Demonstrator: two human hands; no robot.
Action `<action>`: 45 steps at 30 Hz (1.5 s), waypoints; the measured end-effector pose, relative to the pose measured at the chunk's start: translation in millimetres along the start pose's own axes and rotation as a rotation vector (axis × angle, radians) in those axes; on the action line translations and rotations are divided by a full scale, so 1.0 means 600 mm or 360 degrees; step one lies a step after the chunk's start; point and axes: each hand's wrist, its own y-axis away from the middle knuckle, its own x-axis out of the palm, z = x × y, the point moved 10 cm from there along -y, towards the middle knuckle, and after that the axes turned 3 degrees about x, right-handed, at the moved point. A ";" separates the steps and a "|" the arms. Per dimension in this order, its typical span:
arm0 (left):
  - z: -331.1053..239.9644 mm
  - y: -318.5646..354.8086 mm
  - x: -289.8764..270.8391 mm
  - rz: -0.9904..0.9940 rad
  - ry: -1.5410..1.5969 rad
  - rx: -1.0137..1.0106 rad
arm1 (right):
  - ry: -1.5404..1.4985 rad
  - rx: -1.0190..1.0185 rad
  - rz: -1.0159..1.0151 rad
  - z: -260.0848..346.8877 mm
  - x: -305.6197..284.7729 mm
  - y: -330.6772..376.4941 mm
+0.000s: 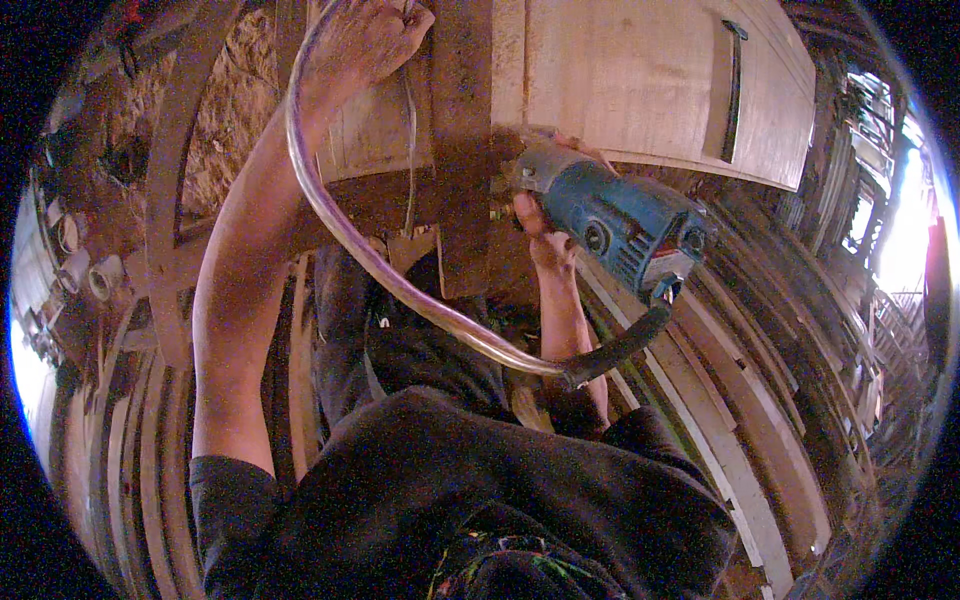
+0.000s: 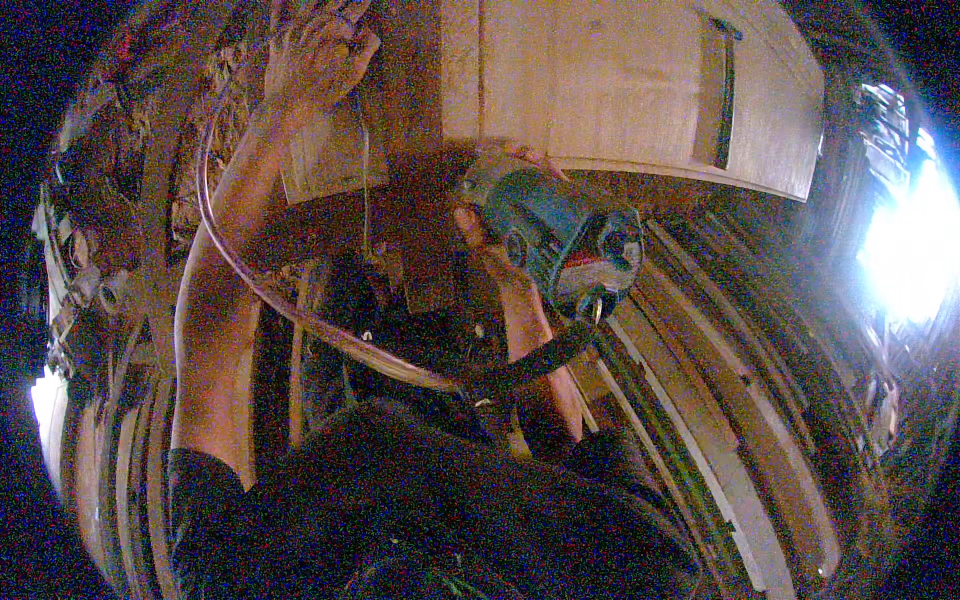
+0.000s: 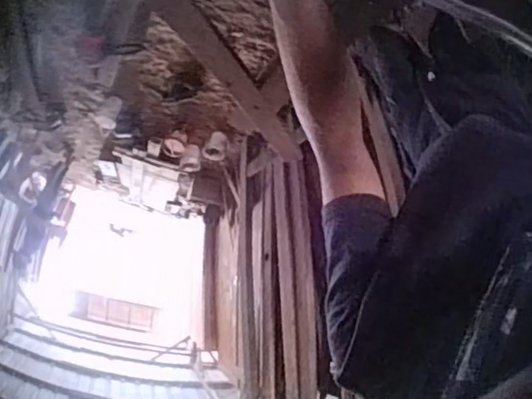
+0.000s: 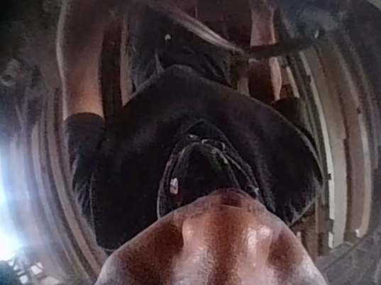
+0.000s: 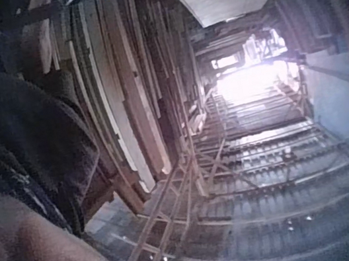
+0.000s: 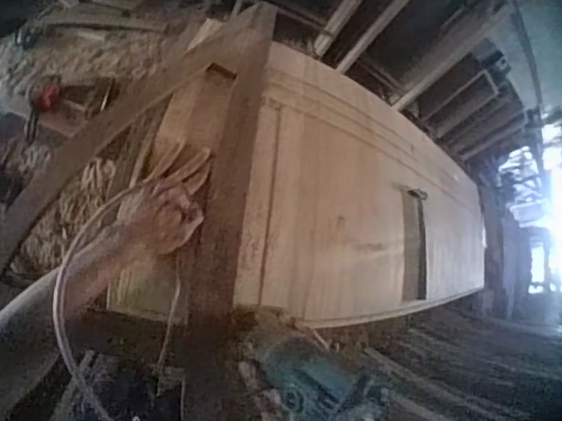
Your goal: The person marks a curved line on a large wooden panel using a pencil and a flexible batten. They then use a hammer to tap a wooden batten into place as a guide and operate a handheld router to cut along the marked curve.
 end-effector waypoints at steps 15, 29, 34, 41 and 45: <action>0.000 0.006 0.016 0.0000 0.0172 -0.0077 | 0.0033 0.0272 0.0175 0.001 0.011 -0.019; 0.001 0.022 -0.010 0.0129 0.0179 -0.0236 | 0.0124 0.0185 0.0053 0.016 -0.002 -0.057; -0.007 0.018 -0.009 0.0176 0.0186 -0.0259 | 0.0113 0.0168 -0.0007 0.005 0.006 -0.072; -0.005 0.021 -0.014 0.0244 0.0154 -0.0295 | 0.0042 0.0157 -0.0073 -0.026 0.033 -0.113; -0.010 0.019 -0.022 0.0260 0.0112 -0.0220 | -0.0032 0.0291 -0.0082 -0.059 0.045 -0.151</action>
